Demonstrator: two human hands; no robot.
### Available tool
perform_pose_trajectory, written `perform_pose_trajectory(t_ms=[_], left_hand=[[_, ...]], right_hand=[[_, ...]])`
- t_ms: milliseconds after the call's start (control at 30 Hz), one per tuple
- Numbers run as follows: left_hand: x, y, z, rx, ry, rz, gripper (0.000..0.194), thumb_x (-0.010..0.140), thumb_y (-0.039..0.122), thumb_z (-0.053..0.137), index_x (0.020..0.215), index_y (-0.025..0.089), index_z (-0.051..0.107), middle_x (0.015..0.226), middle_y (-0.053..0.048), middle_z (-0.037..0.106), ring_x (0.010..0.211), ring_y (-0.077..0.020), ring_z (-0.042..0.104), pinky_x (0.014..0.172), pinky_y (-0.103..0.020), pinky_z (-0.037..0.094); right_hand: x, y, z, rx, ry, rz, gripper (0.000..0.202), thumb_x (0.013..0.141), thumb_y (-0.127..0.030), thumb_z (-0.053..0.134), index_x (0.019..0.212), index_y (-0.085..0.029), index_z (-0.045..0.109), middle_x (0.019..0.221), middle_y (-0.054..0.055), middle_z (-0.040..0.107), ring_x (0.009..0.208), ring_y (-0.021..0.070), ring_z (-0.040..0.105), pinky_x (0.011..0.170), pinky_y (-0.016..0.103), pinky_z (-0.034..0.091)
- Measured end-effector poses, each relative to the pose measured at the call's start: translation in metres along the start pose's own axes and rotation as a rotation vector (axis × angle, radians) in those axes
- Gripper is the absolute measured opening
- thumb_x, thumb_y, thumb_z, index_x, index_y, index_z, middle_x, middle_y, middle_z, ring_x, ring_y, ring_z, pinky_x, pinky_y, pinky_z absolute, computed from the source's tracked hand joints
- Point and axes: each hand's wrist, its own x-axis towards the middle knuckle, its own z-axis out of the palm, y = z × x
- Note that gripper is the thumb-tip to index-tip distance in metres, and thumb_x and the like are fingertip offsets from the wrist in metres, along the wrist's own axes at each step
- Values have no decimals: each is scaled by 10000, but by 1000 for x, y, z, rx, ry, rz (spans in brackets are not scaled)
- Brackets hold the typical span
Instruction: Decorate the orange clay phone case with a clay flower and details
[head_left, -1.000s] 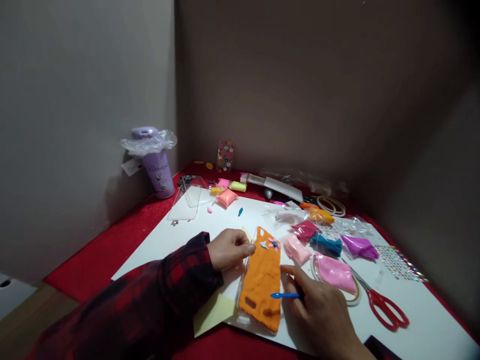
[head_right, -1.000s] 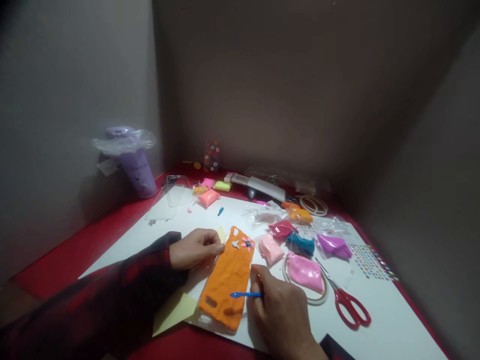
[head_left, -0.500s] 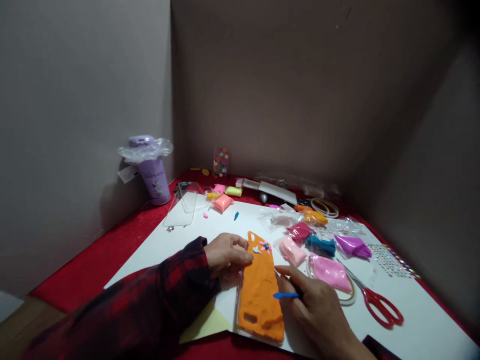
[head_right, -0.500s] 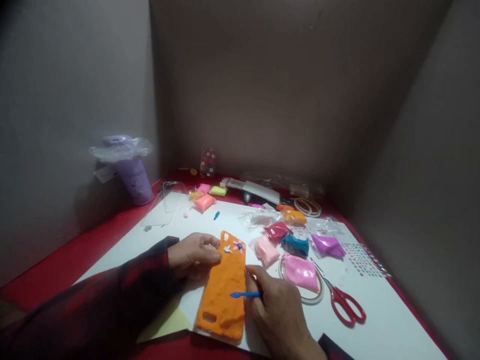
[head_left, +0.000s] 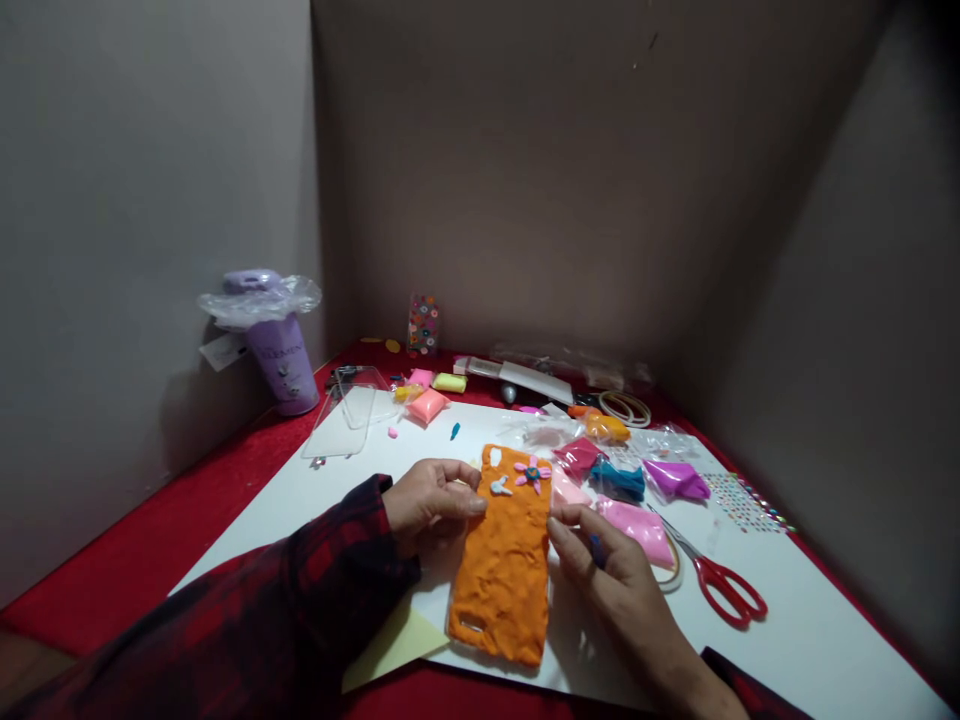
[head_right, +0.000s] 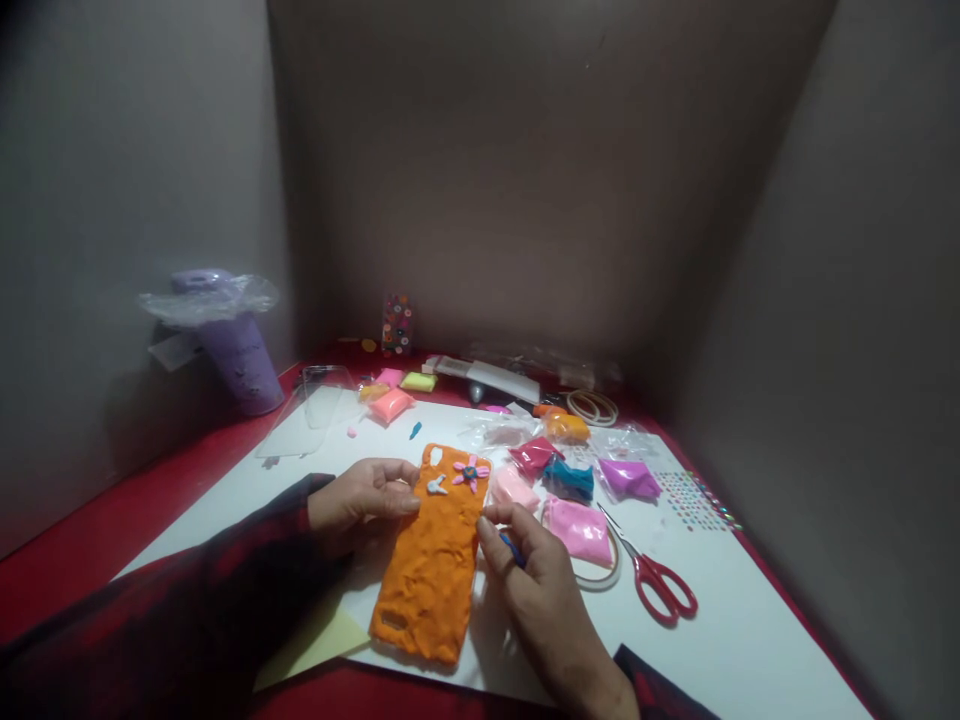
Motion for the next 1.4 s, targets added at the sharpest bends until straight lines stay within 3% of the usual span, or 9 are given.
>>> perform_pose_trajectory(t_ms=[333, 600, 767, 900, 1067, 1233, 1400], left_hand=[[2, -6, 1, -52, -35, 20, 388, 514, 254, 776, 739, 156, 475, 424, 96, 433, 306, -19, 280, 331, -164, 177], [1, -4, 4, -17, 16, -4, 439, 453, 292, 803, 728, 146, 493, 465, 85, 445, 329, -17, 313, 365, -168, 182], [1, -6, 3, -16, 12, -12, 446, 452, 288, 804, 744, 149, 497, 474, 83, 451, 334, -24, 333, 371, -170, 200], [1, -7, 4, -41, 5, -6, 431, 462, 269, 800, 733, 156, 484, 448, 86, 445, 329, -33, 342, 365, -169, 208], [0, -6, 6, -69, -23, -19, 422, 476, 257, 794, 728, 162, 468, 447, 89, 445, 308, -29, 322, 348, -167, 190], [1, -7, 7, -78, -79, -19, 392, 509, 256, 782, 730, 163, 471, 430, 96, 425, 295, -15, 265, 340, -164, 148], [0, -8, 8, -81, -53, -28, 410, 475, 247, 795, 725, 153, 484, 463, 76, 467, 325, -22, 316, 366, -167, 182]], right_hand=[[1, 8, 0, -18, 68, 66, 295, 789, -446, 541, 702, -164, 544, 672, -12, 521, 643, 116, 481, 578, 215, 398], [1, 0, 0, -25, 74, 80, 327, 779, -474, 531, 675, -165, 509, 652, -9, 487, 612, 115, 453, 531, 208, 387], [1, -6, 3, 27, 117, 143, 354, 744, -487, 566, 607, -174, 473, 537, -44, 407, 467, 77, 335, 411, 196, 288], [0, -7, 3, 82, 101, 161, 354, 737, -477, 574, 591, -178, 455, 495, -59, 362, 442, 68, 299, 405, 195, 269], [1, -2, 0, 113, 38, 145, 343, 713, -472, 600, 613, -174, 462, 522, -53, 389, 460, 67, 335, 451, 198, 328], [3, 0, 4, 185, 55, 259, 345, 666, -466, 644, 610, -182, 456, 514, -32, 470, 454, 96, 430, 430, 213, 355], [2, -11, 4, 325, -64, 257, 326, 669, -473, 651, 641, -166, 544, 546, -2, 539, 477, 114, 489, 479, 235, 417]])
